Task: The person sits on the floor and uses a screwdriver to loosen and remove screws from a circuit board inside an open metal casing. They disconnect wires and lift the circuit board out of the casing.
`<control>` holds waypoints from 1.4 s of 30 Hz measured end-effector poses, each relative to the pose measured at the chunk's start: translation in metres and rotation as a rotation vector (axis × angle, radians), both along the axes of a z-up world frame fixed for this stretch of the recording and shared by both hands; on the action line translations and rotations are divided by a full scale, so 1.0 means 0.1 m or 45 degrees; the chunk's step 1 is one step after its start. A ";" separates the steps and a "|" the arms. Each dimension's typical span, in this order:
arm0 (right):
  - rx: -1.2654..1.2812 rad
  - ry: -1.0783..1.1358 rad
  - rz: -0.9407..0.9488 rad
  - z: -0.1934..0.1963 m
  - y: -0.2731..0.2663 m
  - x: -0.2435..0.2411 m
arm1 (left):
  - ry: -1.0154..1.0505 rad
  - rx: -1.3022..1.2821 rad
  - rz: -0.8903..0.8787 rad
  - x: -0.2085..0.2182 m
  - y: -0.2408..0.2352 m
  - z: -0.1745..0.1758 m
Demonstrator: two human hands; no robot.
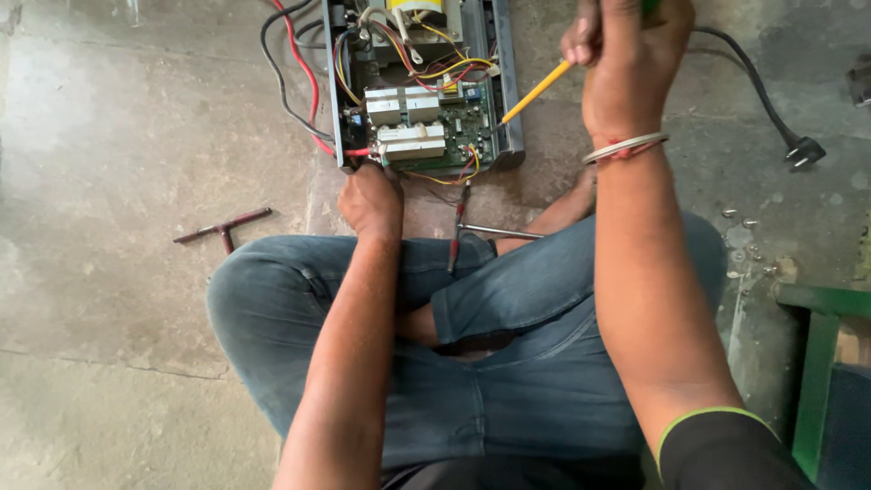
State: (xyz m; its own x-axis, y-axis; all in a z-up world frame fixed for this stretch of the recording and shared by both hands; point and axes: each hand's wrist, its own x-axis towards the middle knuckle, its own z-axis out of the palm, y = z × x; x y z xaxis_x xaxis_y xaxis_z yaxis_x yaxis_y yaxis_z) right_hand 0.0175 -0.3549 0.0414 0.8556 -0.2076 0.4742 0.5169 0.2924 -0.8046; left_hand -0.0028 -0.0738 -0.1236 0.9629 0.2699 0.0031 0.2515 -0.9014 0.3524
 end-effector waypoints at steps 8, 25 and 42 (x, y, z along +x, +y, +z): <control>-0.396 0.045 0.026 -0.06 0.34 0.00 | -0.088 -0.079 -0.012 -0.02 -0.01 0.11; -0.453 0.185 0.033 -0.25 0.57 -0.02 | 0.785 -2.198 -0.281 0.02 -0.31 0.02; -0.428 0.192 0.058 -0.26 0.59 -0.04 | 0.482 -2.034 -0.107 0.16 -0.37 -0.44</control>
State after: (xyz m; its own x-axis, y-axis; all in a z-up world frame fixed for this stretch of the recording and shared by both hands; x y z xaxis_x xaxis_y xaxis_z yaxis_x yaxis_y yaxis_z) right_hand 0.0133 -0.2959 0.0158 0.9259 -0.0223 0.3771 0.3775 0.0188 -0.9258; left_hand 0.0133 -0.1104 -0.1672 0.8552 -0.2815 -0.4352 0.5068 0.2783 0.8159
